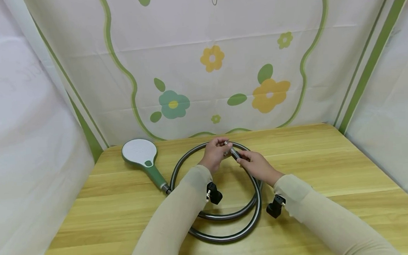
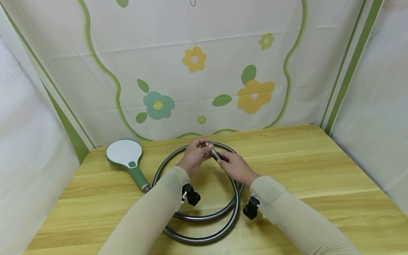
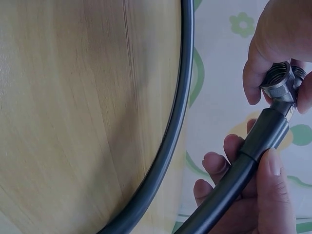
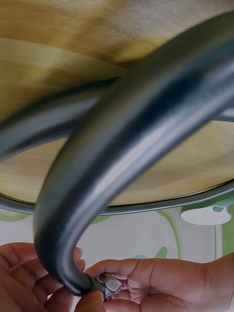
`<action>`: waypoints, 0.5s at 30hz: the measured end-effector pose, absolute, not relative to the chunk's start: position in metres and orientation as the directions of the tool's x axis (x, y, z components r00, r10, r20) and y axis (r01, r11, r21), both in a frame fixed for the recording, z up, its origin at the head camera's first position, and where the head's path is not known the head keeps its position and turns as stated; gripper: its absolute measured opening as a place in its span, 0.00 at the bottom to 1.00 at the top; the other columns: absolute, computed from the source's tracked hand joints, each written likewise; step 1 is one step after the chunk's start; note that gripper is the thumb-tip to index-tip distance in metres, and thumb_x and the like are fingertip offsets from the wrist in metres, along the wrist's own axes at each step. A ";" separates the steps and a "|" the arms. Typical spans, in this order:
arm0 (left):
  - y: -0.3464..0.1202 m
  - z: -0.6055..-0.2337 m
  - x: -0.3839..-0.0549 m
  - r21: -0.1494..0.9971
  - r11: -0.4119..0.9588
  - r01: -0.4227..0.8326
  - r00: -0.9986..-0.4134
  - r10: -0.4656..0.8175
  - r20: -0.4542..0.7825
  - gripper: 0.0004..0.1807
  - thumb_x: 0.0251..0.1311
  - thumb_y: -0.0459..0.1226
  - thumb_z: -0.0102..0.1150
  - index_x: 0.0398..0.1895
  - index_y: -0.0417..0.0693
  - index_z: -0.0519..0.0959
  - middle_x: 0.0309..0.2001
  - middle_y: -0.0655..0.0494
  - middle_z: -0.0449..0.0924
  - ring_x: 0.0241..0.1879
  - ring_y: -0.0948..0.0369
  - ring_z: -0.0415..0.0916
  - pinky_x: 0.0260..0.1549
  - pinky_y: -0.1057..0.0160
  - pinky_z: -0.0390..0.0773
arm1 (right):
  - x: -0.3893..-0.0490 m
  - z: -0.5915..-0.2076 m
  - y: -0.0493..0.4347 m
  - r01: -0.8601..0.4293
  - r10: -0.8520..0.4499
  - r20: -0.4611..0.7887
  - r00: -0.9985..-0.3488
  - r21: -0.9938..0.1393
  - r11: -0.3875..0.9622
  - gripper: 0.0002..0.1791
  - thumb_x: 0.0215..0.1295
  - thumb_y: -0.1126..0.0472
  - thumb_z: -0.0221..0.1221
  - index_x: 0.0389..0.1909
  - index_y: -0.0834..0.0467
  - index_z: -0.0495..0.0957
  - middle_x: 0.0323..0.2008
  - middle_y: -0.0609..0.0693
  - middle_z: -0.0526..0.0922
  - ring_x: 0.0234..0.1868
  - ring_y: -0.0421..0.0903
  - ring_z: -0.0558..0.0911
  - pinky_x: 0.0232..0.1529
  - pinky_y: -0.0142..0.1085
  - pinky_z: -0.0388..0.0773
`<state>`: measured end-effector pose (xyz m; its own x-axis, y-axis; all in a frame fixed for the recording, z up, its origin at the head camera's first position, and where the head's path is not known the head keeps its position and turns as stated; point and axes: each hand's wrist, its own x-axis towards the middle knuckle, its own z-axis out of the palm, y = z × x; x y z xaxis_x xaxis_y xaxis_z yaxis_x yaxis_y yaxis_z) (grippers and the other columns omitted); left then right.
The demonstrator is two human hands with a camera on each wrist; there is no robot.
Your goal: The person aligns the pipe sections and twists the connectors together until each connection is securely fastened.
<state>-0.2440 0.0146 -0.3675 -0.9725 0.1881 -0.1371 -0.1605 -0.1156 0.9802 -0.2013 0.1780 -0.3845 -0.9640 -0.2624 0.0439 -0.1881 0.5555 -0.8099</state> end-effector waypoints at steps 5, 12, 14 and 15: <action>0.015 -0.367 -0.244 0.980 -0.114 -0.161 -0.972 0.190 -0.137 0.16 0.66 0.31 0.58 0.56 0.40 0.75 0.46 0.49 0.75 0.41 0.59 0.76 0.47 0.59 0.81 | -0.201 -0.385 0.178 -0.199 -0.273 0.050 -0.961 -0.809 0.553 0.21 0.75 0.60 0.50 0.63 0.66 0.70 0.49 0.63 0.80 0.43 0.50 0.80 0.39 0.42 0.78; 0.014 -0.367 -0.245 0.980 -0.116 -0.161 -0.972 0.193 -0.136 0.16 0.65 0.31 0.58 0.56 0.40 0.75 0.45 0.50 0.75 0.41 0.59 0.76 0.47 0.58 0.80 | -0.203 -0.384 0.177 -0.174 -0.238 0.043 -0.970 -0.806 0.566 0.22 0.72 0.59 0.53 0.63 0.64 0.70 0.44 0.59 0.80 0.42 0.50 0.78 0.35 0.39 0.76; 0.014 -0.367 -0.245 0.980 -0.116 -0.161 -0.972 0.192 -0.137 0.16 0.65 0.31 0.58 0.55 0.40 0.75 0.45 0.50 0.75 0.42 0.59 0.76 0.47 0.58 0.81 | -0.203 -0.383 0.177 -0.172 -0.232 0.045 -0.972 -0.807 0.565 0.23 0.71 0.59 0.55 0.63 0.63 0.70 0.45 0.57 0.80 0.44 0.51 0.78 0.36 0.39 0.77; 0.014 -0.367 -0.246 0.980 -0.116 -0.161 -0.972 0.190 -0.137 0.15 0.65 0.31 0.58 0.55 0.41 0.75 0.45 0.50 0.75 0.42 0.58 0.76 0.46 0.58 0.81 | -0.203 -0.383 0.177 -0.170 -0.229 0.045 -0.972 -0.808 0.565 0.23 0.70 0.59 0.56 0.63 0.62 0.70 0.46 0.57 0.80 0.45 0.52 0.78 0.37 0.39 0.78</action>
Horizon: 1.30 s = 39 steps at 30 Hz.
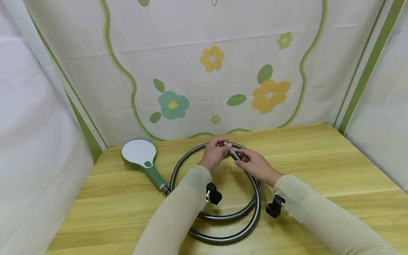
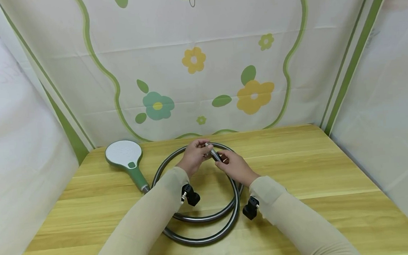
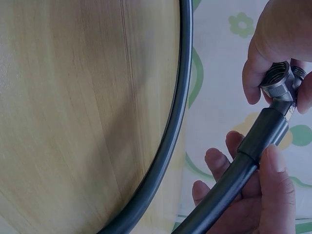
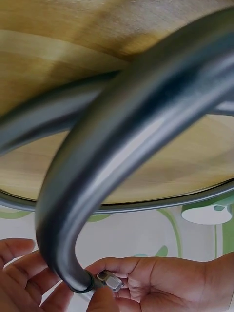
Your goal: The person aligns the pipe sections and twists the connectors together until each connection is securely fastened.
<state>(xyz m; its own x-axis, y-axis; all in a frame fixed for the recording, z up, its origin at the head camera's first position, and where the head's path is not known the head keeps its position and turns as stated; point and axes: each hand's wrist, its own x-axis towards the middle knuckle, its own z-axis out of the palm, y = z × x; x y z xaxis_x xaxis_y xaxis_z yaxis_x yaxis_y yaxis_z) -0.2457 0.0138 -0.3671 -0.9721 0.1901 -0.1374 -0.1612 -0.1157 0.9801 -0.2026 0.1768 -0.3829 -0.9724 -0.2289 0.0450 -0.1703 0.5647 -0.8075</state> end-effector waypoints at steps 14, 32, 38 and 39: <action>0.013 -0.366 -0.244 0.980 -0.111 -0.166 -0.973 0.179 -0.145 0.15 0.65 0.31 0.58 0.54 0.41 0.75 0.44 0.50 0.75 0.41 0.58 0.76 0.45 0.58 0.81 | -0.196 -0.380 0.177 -0.167 -0.184 0.071 -0.980 -0.795 0.583 0.24 0.62 0.58 0.64 0.56 0.62 0.71 0.42 0.55 0.75 0.43 0.50 0.77 0.37 0.40 0.77; 0.013 -0.364 -0.244 0.979 -0.115 -0.167 -0.968 0.210 -0.141 0.18 0.66 0.31 0.57 0.58 0.39 0.73 0.42 0.53 0.73 0.39 0.60 0.74 0.49 0.55 0.79 | -0.196 -0.376 0.176 -0.184 -0.181 0.092 -0.979 -0.780 0.599 0.22 0.64 0.60 0.63 0.56 0.61 0.72 0.40 0.54 0.77 0.40 0.49 0.77 0.35 0.39 0.76; 0.013 -0.364 -0.243 0.979 -0.118 -0.169 -0.968 0.205 -0.143 0.18 0.65 0.31 0.58 0.58 0.40 0.73 0.42 0.53 0.73 0.40 0.60 0.74 0.49 0.55 0.79 | -0.195 -0.376 0.177 -0.188 -0.187 0.092 -0.978 -0.778 0.599 0.22 0.64 0.60 0.63 0.56 0.61 0.72 0.39 0.53 0.77 0.41 0.48 0.77 0.35 0.39 0.76; 0.013 -0.365 -0.243 0.979 -0.119 -0.166 -0.969 0.202 -0.140 0.18 0.65 0.31 0.58 0.58 0.40 0.73 0.42 0.53 0.73 0.40 0.60 0.74 0.49 0.56 0.80 | -0.195 -0.376 0.177 -0.188 -0.188 0.091 -0.978 -0.778 0.600 0.22 0.64 0.60 0.63 0.56 0.61 0.72 0.39 0.53 0.77 0.41 0.48 0.77 0.35 0.39 0.76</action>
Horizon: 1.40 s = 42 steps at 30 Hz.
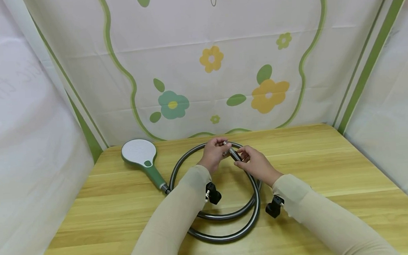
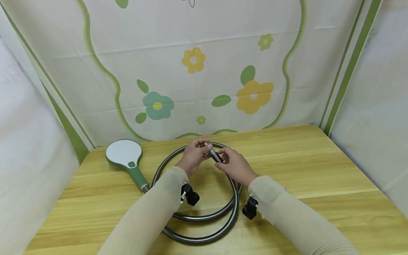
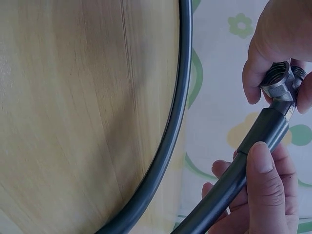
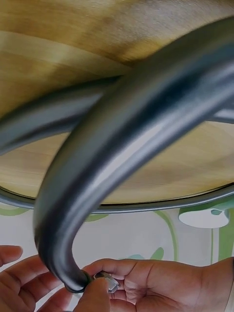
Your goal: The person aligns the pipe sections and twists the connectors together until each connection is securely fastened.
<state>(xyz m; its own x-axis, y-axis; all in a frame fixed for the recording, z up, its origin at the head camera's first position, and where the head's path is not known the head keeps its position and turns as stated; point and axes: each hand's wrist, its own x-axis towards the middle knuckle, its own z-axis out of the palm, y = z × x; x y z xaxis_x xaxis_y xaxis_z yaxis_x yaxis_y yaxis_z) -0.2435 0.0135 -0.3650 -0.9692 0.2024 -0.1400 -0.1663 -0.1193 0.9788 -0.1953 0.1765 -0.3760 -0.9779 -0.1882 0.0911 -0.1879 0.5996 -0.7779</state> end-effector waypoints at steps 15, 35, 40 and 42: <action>0.015 -0.367 -0.245 0.979 -0.123 -0.163 -0.972 0.189 -0.138 0.15 0.65 0.30 0.58 0.55 0.40 0.75 0.44 0.50 0.75 0.40 0.59 0.75 0.46 0.59 0.81 | -0.197 -0.379 0.177 -0.212 -0.204 0.109 -0.973 -0.771 0.601 0.19 0.66 0.61 0.61 0.55 0.62 0.73 0.37 0.53 0.79 0.39 0.48 0.78 0.33 0.38 0.76; 0.014 -0.368 -0.245 0.980 -0.119 -0.157 -0.973 0.191 -0.133 0.15 0.65 0.30 0.57 0.54 0.40 0.75 0.43 0.51 0.75 0.40 0.59 0.75 0.46 0.59 0.81 | -0.197 -0.380 0.176 -0.215 -0.220 0.099 -0.970 -0.769 0.602 0.18 0.69 0.60 0.58 0.57 0.61 0.75 0.39 0.53 0.80 0.41 0.49 0.79 0.34 0.38 0.77; 0.014 -0.368 -0.245 0.981 -0.111 -0.161 -0.973 0.186 -0.139 0.15 0.65 0.30 0.58 0.54 0.40 0.75 0.44 0.51 0.75 0.40 0.59 0.76 0.46 0.59 0.81 | -0.198 -0.381 0.176 -0.209 -0.228 0.086 -0.970 -0.776 0.596 0.19 0.70 0.60 0.57 0.58 0.61 0.74 0.40 0.54 0.81 0.39 0.48 0.79 0.33 0.37 0.76; 0.013 -0.367 -0.244 0.981 -0.110 -0.160 -0.973 0.186 -0.137 0.15 0.65 0.30 0.58 0.54 0.40 0.75 0.43 0.51 0.75 0.40 0.59 0.76 0.46 0.59 0.81 | -0.198 -0.380 0.176 -0.199 -0.228 0.074 -0.971 -0.780 0.594 0.19 0.70 0.60 0.56 0.59 0.62 0.74 0.41 0.54 0.81 0.40 0.48 0.79 0.33 0.37 0.76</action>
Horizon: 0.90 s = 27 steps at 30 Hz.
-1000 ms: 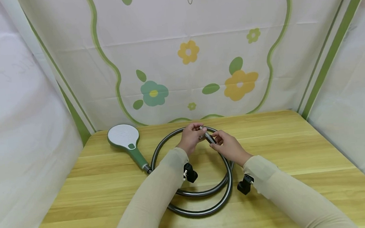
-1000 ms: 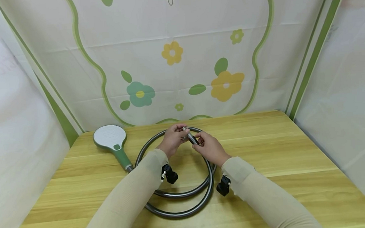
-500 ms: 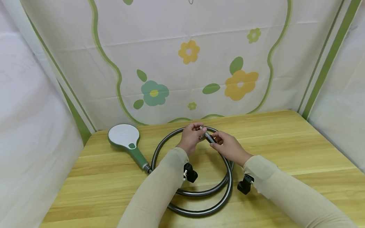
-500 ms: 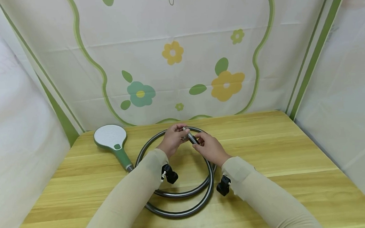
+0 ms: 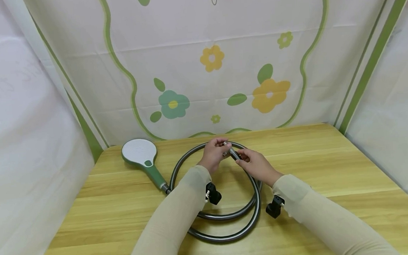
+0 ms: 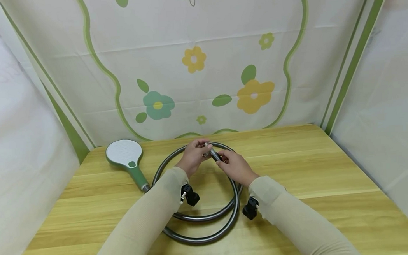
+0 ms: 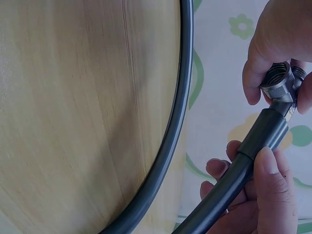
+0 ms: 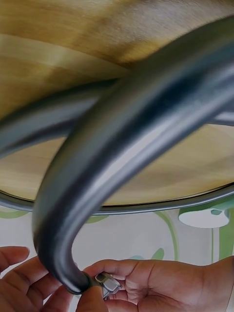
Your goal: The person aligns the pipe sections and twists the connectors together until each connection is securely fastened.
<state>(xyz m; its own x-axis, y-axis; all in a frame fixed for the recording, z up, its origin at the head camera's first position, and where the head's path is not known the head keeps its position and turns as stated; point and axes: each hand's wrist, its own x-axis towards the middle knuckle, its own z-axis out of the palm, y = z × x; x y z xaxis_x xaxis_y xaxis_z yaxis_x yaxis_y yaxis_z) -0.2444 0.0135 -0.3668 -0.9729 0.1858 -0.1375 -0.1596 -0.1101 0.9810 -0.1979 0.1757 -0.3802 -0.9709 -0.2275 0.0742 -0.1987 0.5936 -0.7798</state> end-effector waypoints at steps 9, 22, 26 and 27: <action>0.013 -0.365 -0.242 0.981 -0.115 -0.156 -0.972 0.194 -0.132 0.15 0.65 0.30 0.57 0.55 0.39 0.74 0.42 0.51 0.74 0.39 0.60 0.75 0.47 0.58 0.81 | -0.196 -0.377 0.176 -0.197 -0.236 0.064 -0.970 -0.775 0.600 0.18 0.71 0.60 0.54 0.59 0.62 0.74 0.44 0.55 0.81 0.45 0.50 0.80 0.39 0.41 0.78; 0.016 -0.364 -0.240 0.981 -0.104 -0.161 -0.971 0.195 -0.139 0.15 0.65 0.31 0.58 0.55 0.40 0.75 0.43 0.51 0.74 0.40 0.58 0.75 0.47 0.58 0.81 | -0.194 -0.377 0.179 -0.187 -0.225 0.059 -0.973 -0.775 0.604 0.27 0.66 0.58 0.61 0.64 0.62 0.68 0.44 0.55 0.79 0.45 0.51 0.78 0.35 0.39 0.78; 0.016 -0.363 -0.241 0.982 -0.114 -0.153 -0.974 0.185 -0.131 0.15 0.65 0.30 0.58 0.54 0.39 0.75 0.42 0.51 0.74 0.40 0.58 0.75 0.47 0.58 0.81 | -0.193 -0.374 0.178 -0.192 -0.222 0.069 -0.973 -0.775 0.602 0.27 0.66 0.57 0.61 0.63 0.61 0.69 0.44 0.55 0.79 0.45 0.51 0.78 0.35 0.39 0.78; 0.017 -0.363 -0.241 0.981 -0.118 -0.154 -0.974 0.183 -0.131 0.15 0.64 0.30 0.59 0.54 0.39 0.75 0.42 0.51 0.74 0.40 0.59 0.75 0.47 0.58 0.81 | -0.193 -0.374 0.178 -0.195 -0.220 0.074 -0.973 -0.774 0.602 0.26 0.66 0.57 0.61 0.63 0.61 0.69 0.44 0.55 0.79 0.45 0.51 0.78 0.35 0.39 0.78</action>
<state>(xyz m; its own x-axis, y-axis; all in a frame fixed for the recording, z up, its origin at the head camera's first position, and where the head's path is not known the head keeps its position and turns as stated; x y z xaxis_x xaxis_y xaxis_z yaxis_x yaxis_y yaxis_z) -0.2412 0.0166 -0.3632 -0.9743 0.1833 -0.1306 -0.1538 -0.1182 0.9810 -0.1929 0.1782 -0.3736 -0.9726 -0.2203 0.0737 -0.1951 0.6024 -0.7739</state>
